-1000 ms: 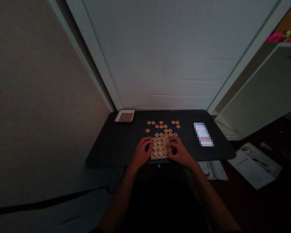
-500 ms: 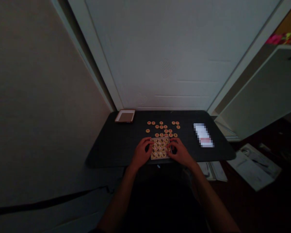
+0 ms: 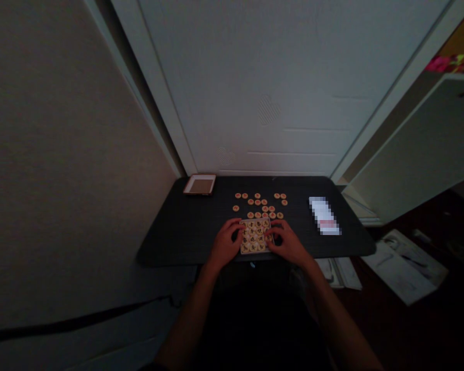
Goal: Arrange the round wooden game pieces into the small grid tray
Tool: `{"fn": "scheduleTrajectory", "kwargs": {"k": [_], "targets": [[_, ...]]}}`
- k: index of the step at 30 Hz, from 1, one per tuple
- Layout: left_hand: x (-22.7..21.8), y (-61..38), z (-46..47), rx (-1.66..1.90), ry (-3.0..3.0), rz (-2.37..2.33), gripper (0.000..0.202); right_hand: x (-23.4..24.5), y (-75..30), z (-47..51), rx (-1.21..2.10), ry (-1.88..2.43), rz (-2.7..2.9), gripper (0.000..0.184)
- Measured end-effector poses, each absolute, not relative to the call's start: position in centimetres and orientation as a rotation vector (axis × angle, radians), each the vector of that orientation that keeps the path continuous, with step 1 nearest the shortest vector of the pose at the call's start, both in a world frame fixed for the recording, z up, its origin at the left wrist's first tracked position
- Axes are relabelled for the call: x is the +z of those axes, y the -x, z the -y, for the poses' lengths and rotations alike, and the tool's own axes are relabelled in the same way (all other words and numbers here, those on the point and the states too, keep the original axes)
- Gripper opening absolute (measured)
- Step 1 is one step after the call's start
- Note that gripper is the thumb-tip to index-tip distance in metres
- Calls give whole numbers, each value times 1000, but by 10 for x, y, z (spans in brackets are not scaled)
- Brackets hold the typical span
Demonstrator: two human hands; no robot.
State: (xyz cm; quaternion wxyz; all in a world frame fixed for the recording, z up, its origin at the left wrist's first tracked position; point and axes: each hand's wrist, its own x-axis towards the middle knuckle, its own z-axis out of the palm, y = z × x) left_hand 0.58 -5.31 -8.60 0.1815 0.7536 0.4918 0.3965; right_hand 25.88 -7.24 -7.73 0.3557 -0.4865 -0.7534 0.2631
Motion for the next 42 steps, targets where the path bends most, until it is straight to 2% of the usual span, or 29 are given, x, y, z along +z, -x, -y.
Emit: {"fn": "scheduleTrajectory", "kwargs": {"k": [11, 26, 32, 37, 42], "targets": [[-84, -6, 54, 1126, -2122, -1380, 19, -79, -260, 71, 685, 1270, 1944, 20], [-83, -6, 55, 1109, -2120, -1374, 20, -75, -258, 73, 675, 1278, 1934, 23], [-85, -5, 54, 1114, -2124, -1371, 20, -78, -260, 72, 658, 1280, 1800, 15], [-87, -5, 53, 1125, -2120, -1372, 20, -80, -274, 59, 431, 1379, 1586, 18], [-86, -6, 54, 1134, -2112, -1381, 20, -82, -286, 40, 288, 1434, 1664, 24]]}}
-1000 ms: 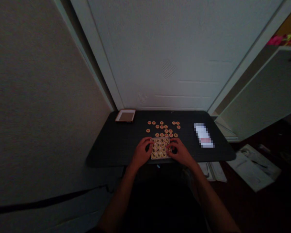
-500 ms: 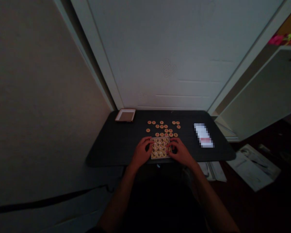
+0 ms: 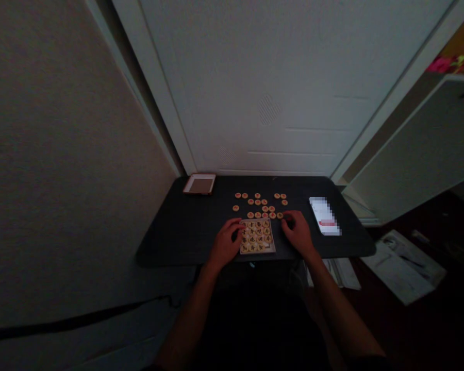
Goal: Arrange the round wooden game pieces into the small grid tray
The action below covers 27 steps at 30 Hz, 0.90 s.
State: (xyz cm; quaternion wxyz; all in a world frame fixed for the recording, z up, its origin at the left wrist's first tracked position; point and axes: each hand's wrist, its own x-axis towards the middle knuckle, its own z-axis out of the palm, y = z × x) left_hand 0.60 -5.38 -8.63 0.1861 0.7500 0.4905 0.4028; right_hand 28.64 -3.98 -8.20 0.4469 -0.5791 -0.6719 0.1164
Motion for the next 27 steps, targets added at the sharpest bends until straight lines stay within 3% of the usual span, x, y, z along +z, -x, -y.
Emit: {"fn": "scheduleTrajectory", "kwargs": {"k": [27], "targets": [[-85, -6, 54, 1123, -2126, -1373, 22, -86, -285, 34, 269, 1453, 1614, 26]]}}
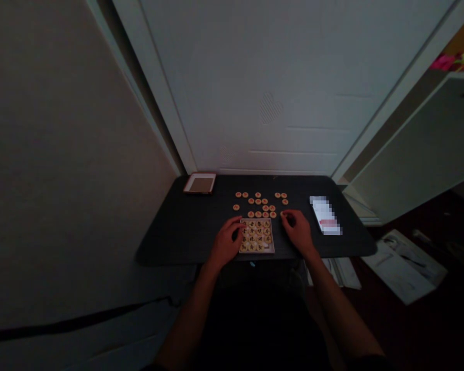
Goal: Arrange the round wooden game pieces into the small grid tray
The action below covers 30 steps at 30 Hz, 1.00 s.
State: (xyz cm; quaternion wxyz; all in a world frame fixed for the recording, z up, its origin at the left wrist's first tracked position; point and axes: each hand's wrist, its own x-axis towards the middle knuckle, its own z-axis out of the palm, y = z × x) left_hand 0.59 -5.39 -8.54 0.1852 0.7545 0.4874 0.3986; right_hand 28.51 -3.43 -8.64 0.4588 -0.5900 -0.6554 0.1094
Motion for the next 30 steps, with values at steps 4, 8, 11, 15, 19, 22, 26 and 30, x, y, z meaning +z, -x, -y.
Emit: {"fn": "scheduleTrajectory", "kwargs": {"k": [4, 8, 11, 15, 19, 22, 26, 30], "targets": [[-84, -7, 54, 1119, -2136, -1375, 22, -81, -282, 42, 290, 1428, 1565, 28], [-85, -7, 54, 1136, -2140, -1370, 22, -77, -275, 53, 332, 1392, 1586, 27], [-85, -6, 54, 1131, -2141, -1373, 21, -75, -269, 60, 378, 1346, 1622, 26], [-85, -6, 54, 1115, -2133, -1383, 21, -76, -261, 66, 417, 1333, 1628, 26], [-85, -7, 54, 1121, -2124, -1392, 21, -75, -253, 70, 467, 1313, 1654, 26], [-83, -8, 55, 1134, -2119, -1391, 20, -75, -249, 73, 494, 1296, 1695, 26], [-74, -8, 58, 1227, -2106, -1356, 19, -75, -248, 73, 504, 1300, 1678, 26], [-58, -18, 61, 1271, -2115, -1276, 18, -75, -249, 73, 540, 1299, 1648, 26]]}}
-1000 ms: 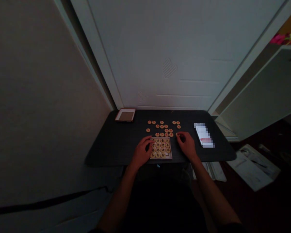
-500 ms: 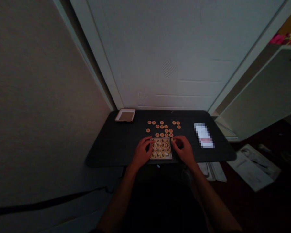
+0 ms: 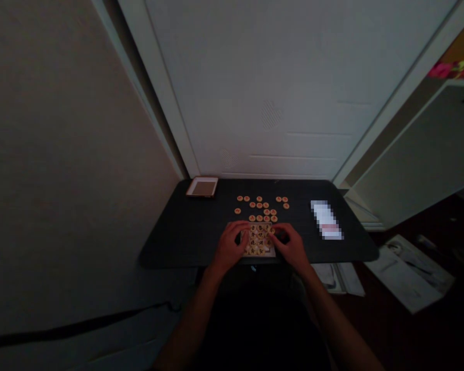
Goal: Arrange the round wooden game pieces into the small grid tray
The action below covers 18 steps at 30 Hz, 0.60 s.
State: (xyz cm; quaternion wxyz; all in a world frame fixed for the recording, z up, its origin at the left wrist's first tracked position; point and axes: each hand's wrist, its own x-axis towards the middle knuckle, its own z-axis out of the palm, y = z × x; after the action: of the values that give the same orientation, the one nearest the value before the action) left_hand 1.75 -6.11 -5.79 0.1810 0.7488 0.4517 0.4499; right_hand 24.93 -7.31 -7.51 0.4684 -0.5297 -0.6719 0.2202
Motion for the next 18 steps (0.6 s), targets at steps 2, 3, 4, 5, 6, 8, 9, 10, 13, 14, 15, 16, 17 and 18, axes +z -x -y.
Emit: {"fn": "scheduleTrajectory", "kwargs": {"k": [2, 3, 4, 5, 6, 8, 9, 10, 13, 14, 15, 16, 17, 18], "targets": [[-50, -27, 61, 1216, -2087, -1254, 19, -76, -247, 74, 552, 1295, 1621, 27], [-47, -32, 61, 1185, -2054, -1253, 19, -76, -246, 74, 561, 1286, 1613, 27], [-44, -37, 61, 1151, -2020, -1252, 20, -77, -243, 75, 575, 1273, 1611, 26], [-43, -42, 60, 1118, -1987, -1244, 21, -78, -241, 75, 593, 1255, 1613, 26], [-42, -46, 60, 1092, -1952, -1235, 21, -78, -238, 76, 612, 1236, 1619, 25], [-43, -53, 59, 1047, -1883, -1199, 22, -79, -235, 77, 644, 1203, 1622, 25], [-45, -55, 59, 1027, -1845, -1177, 23, -79, -234, 77, 650, 1195, 1615, 25], [-46, -57, 59, 1011, -1805, -1155, 23, -79, -233, 77, 649, 1193, 1606, 25], [-52, -61, 59, 989, -1690, -1091, 26, -79, -234, 78, 634, 1204, 1588, 24], [-54, -61, 59, 991, -1659, -1077, 27, -78, -235, 78, 631, 1206, 1588, 24], [-55, -62, 59, 995, -1634, -1065, 27, -78, -235, 78, 630, 1203, 1589, 24], [-56, -62, 58, 996, -1617, -1053, 27, -77, -235, 79, 628, 1195, 1589, 24], [-57, -62, 57, 997, -1605, -1043, 27, -77, -235, 79, 624, 1184, 1589, 25], [-57, -62, 56, 997, -1596, -1035, 27, -76, -235, 79, 620, 1171, 1588, 26]]}}
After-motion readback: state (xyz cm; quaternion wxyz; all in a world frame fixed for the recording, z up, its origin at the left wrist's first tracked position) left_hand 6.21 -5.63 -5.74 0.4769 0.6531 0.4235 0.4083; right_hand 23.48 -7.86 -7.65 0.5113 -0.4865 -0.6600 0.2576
